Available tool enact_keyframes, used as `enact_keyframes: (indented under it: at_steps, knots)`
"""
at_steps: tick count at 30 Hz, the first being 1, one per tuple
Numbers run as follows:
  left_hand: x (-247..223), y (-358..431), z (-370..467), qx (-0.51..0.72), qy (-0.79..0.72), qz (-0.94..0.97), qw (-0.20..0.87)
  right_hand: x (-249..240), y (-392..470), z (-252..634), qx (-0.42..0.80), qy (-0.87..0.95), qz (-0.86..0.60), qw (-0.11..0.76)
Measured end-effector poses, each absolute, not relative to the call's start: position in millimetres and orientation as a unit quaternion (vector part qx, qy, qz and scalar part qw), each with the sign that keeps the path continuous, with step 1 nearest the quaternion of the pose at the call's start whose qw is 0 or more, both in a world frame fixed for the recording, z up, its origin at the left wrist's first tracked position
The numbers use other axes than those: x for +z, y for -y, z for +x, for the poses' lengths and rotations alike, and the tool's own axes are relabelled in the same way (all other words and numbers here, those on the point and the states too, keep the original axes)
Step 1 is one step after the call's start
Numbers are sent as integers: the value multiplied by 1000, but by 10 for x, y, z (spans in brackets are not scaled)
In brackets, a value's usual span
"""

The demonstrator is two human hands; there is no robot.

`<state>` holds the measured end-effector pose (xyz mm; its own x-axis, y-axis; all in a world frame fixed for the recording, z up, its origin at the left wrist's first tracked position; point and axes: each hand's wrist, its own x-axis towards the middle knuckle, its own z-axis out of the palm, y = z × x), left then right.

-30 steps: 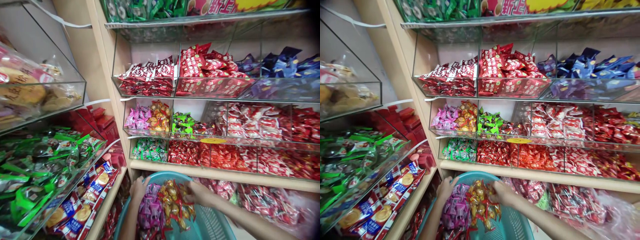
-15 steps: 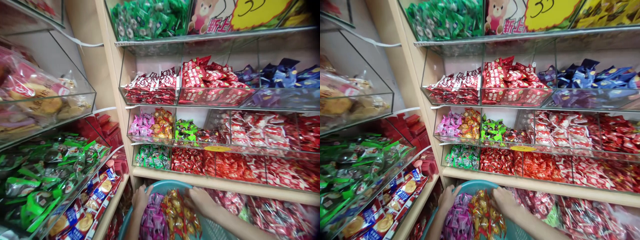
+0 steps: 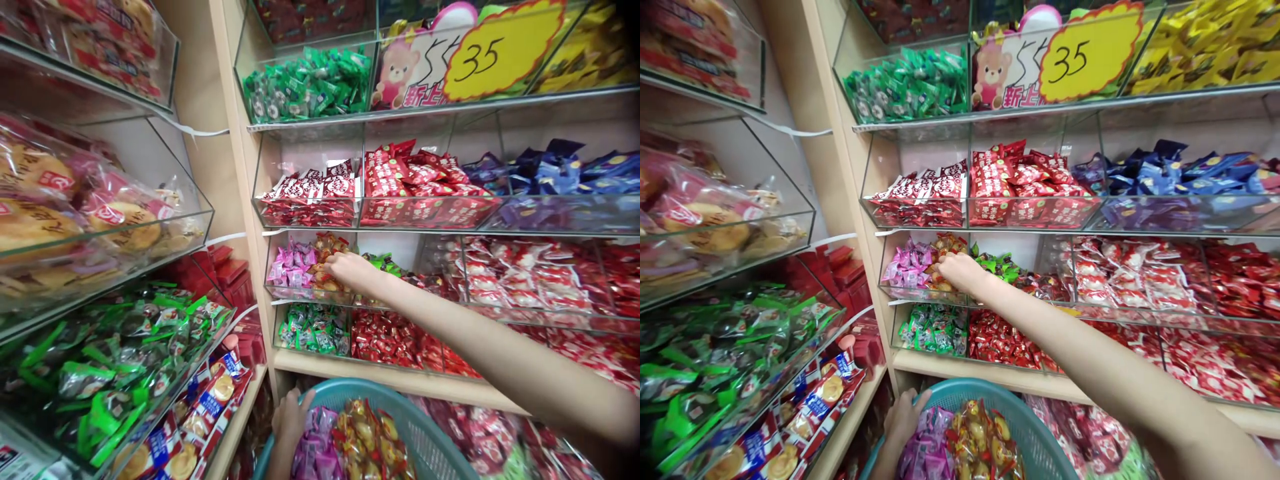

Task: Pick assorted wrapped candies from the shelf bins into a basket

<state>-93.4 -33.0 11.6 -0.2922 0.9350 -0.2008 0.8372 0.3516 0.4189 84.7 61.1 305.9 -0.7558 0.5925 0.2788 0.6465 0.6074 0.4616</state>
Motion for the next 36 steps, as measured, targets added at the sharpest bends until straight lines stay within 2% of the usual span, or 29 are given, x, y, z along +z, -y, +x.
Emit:
enact_keyframes:
  at_steps: [3, 17, 25, 28, 31, 33, 36]
  knots:
    - [116, 334, -929, 119, -797, 556, 203, 2967, -759, 799, -301, 896, -326, 22]
    - [121, 326, -927, 117, -802, 549, 203, 2861, -796, 772, -289, 896, -333, 43]
    - [179, 343, -903, 119, -803, 546, 208, 3103, -543, 886, -302, 874, -366, 106]
    - [204, 342, -889, 110, -804, 546, 206, 3151, -240, 1047, -248, 884, -364, 157]
    - [208, 334, -878, 104, -803, 549, 205, 3020, 86, 1262, -124, 906, -342, 215]
    - [200, 328, -873, 97, -803, 552, 203, 2801, 263, 1405, -5, 916, -332, 226]
    - [186, 322, -866, 89, -798, 562, 198, 2280, 420, 1598, 169, 902, -344, 198]
